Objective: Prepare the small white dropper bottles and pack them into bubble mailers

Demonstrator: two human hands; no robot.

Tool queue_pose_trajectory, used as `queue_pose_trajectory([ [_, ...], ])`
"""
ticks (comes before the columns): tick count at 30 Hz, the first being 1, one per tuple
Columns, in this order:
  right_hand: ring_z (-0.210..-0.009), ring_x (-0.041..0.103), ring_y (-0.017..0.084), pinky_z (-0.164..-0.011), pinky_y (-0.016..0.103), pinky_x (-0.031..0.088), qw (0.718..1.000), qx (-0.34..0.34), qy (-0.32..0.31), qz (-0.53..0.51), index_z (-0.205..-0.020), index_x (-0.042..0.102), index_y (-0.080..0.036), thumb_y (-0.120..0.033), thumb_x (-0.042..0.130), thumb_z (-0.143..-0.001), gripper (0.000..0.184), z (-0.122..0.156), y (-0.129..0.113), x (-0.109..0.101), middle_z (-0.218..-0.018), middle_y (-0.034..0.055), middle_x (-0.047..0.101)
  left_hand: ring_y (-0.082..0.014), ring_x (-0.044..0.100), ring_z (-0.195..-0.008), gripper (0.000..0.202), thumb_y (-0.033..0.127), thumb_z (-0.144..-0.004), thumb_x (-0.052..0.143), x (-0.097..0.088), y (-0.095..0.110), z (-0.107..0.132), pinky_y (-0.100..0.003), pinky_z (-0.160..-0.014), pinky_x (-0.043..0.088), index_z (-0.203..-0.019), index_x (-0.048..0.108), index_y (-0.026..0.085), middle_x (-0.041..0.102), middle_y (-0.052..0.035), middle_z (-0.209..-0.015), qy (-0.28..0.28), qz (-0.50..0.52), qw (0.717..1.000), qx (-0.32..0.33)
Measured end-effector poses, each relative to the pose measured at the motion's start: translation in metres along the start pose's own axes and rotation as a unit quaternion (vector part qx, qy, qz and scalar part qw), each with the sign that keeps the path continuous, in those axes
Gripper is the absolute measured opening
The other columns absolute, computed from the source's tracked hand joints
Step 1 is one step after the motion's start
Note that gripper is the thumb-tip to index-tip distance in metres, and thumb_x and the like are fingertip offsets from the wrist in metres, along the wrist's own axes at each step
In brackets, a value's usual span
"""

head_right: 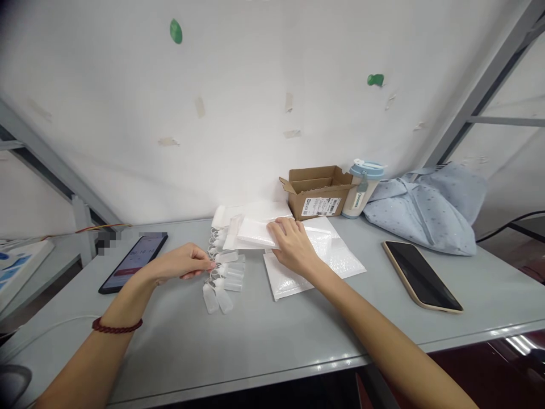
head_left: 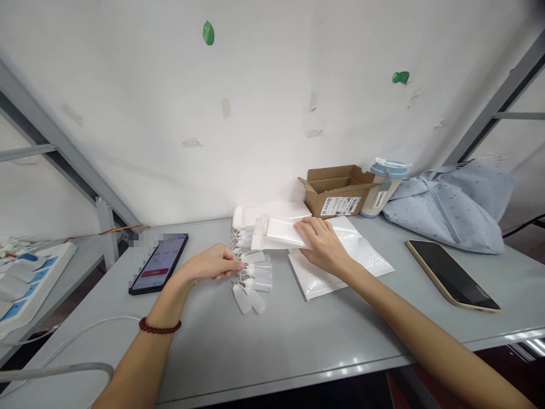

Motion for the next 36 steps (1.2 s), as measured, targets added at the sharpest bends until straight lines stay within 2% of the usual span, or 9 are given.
queue_pose_trajectory([
  [6, -0.108, 0.046, 0.028, -0.086, 0.040, 0.037, 1.000, 0.000, 0.002, -0.001, -0.113, 0.046, -0.018, -0.009, 0.058, -0.068, 0.047, 0.000, 0.001, 0.000, -0.115, 0.0135, 0.050, -0.0087, 0.026, -0.041, 0.037, 0.043, -0.070, 0.058, -0.002, 0.001, 0.001, -0.025, -0.047, 0.029, -0.045, 0.046, 0.020, 0.033, 0.0068, -0.038, 0.003, 0.030, 0.999, 0.022],
  [13, -0.106, 0.047, 0.028, -0.084, 0.040, 0.038, 1.000, 0.004, 0.002, 0.000, -0.113, 0.046, -0.018, -0.009, 0.057, -0.068, 0.047, 0.000, 0.001, 0.000, -0.115, 0.0131, 0.051, -0.0082, 0.028, -0.042, 0.037, 0.042, -0.070, 0.060, -0.015, 0.005, 0.009, -0.025, -0.048, 0.031, -0.045, 0.045, 0.020, 0.033, 0.0063, -0.041, 0.066, 0.089, 0.992, 0.060],
  [18, -0.106, 0.047, 0.029, -0.085, 0.040, 0.037, 1.000, 0.006, -0.005, -0.003, -0.112, 0.046, -0.018, -0.009, 0.057, -0.068, 0.046, 0.000, 0.001, 0.000, -0.114, 0.0139, 0.051, -0.0069, 0.025, -0.043, 0.038, 0.040, -0.072, 0.061, -0.022, 0.001, 0.010, -0.025, -0.048, 0.027, -0.048, 0.041, 0.019, 0.029, 0.0066, -0.047, 0.129, 0.164, 0.975, 0.080],
  [21, -0.107, 0.047, 0.029, -0.086, 0.040, 0.037, 1.000, 0.003, -0.005, -0.007, -0.111, 0.046, -0.017, -0.009, 0.057, -0.068, 0.045, 0.000, 0.001, 0.001, -0.115, 0.0142, 0.051, -0.0061, 0.024, -0.044, 0.040, 0.039, -0.073, 0.061, -0.023, 0.000, 0.007, -0.025, -0.049, 0.026, -0.048, 0.037, 0.019, 0.029, 0.0062, -0.051, 0.178, 0.192, 0.961, 0.090],
  [25, -0.106, 0.047, 0.028, -0.085, 0.040, 0.037, 1.000, -0.004, -0.003, -0.014, -0.111, 0.046, -0.017, -0.008, 0.055, -0.068, 0.045, 0.000, -0.002, 0.000, -0.114, 0.0143, 0.051, -0.0066, 0.024, -0.045, 0.042, 0.039, -0.072, 0.061, -0.020, 0.000, 0.002, -0.026, -0.051, 0.026, -0.047, 0.033, 0.020, 0.028, 0.0069, -0.049, 0.208, 0.199, 0.954, 0.086],
  [31, -0.105, 0.048, 0.028, -0.084, 0.039, 0.037, 1.000, -0.017, 0.012, -0.020, -0.109, 0.048, -0.016, -0.007, 0.053, -0.069, 0.042, 0.000, -0.006, -0.002, -0.111, 0.0143, 0.053, -0.0066, 0.025, -0.045, 0.039, 0.038, -0.069, 0.063, -0.013, -0.003, -0.003, -0.025, -0.056, 0.030, -0.046, 0.039, 0.019, 0.029, 0.0083, -0.045, 0.224, 0.183, 0.955, 0.064],
  [36, -0.103, 0.049, 0.028, -0.083, 0.039, 0.037, 0.998, -0.042, 0.036, -0.031, -0.109, 0.048, -0.015, -0.009, 0.054, -0.071, 0.039, 0.000, -0.010, -0.001, -0.109, 0.0143, 0.054, -0.0057, 0.027, -0.044, 0.033, 0.040, -0.069, 0.064, -0.001, 0.001, -0.008, -0.022, -0.048, 0.025, -0.052, 0.049, 0.016, 0.035, 0.0073, -0.049, 0.200, 0.179, 0.961, 0.074],
])
Point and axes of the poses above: each hand's wrist, its own z-axis away from the middle knuckle, its own x-axis out of the palm, y = z × x, the point moved 1 cm from there along -z, towards the middle knuckle
